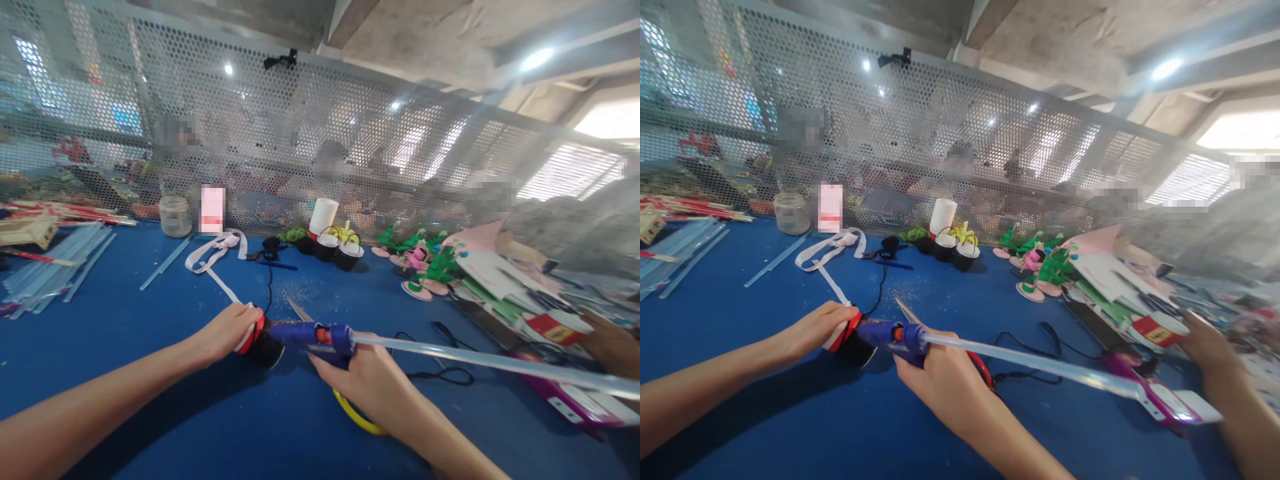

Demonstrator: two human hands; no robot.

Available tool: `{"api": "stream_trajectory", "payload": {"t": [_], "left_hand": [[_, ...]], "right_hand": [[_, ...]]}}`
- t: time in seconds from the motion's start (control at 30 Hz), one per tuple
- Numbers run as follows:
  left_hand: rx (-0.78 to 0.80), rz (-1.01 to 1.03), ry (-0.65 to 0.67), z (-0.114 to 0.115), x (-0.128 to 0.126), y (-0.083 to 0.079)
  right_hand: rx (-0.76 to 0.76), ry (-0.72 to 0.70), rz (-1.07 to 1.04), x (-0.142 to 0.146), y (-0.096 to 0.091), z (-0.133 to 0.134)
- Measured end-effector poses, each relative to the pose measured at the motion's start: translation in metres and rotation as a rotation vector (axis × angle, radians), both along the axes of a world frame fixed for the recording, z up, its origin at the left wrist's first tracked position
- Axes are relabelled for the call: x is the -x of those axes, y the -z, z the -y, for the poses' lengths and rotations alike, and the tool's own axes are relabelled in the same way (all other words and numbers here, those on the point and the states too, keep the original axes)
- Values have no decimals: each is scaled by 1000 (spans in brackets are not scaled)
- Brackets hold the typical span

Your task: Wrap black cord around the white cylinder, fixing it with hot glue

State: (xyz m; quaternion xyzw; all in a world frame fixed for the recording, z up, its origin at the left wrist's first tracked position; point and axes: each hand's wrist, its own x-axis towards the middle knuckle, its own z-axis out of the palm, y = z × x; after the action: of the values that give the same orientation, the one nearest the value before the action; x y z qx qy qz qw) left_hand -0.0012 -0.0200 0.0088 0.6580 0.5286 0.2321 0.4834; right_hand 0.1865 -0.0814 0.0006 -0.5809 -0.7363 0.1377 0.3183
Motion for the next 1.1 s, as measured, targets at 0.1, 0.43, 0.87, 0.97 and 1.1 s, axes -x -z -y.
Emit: {"api": "stream_trajectory", "payload": {"t": [0.1,0.43,0.87,0.97,1.1], "left_hand": [[0,-5,8,0,0,1],[-25,-10,18,1,0,-1],[-16,10,28,1,0,-1],[-15,0,23,2,-1,-3],[-26,6,38,2,-2,-1]], "right_hand": [[-4,8,5,1,-2,0],[124,88,-3,2,-6,-3],[115,64,-94,3,-8,-5],[136,58,-136,6,-17,-7],[198,31,-186,9,-24,-10]]}}
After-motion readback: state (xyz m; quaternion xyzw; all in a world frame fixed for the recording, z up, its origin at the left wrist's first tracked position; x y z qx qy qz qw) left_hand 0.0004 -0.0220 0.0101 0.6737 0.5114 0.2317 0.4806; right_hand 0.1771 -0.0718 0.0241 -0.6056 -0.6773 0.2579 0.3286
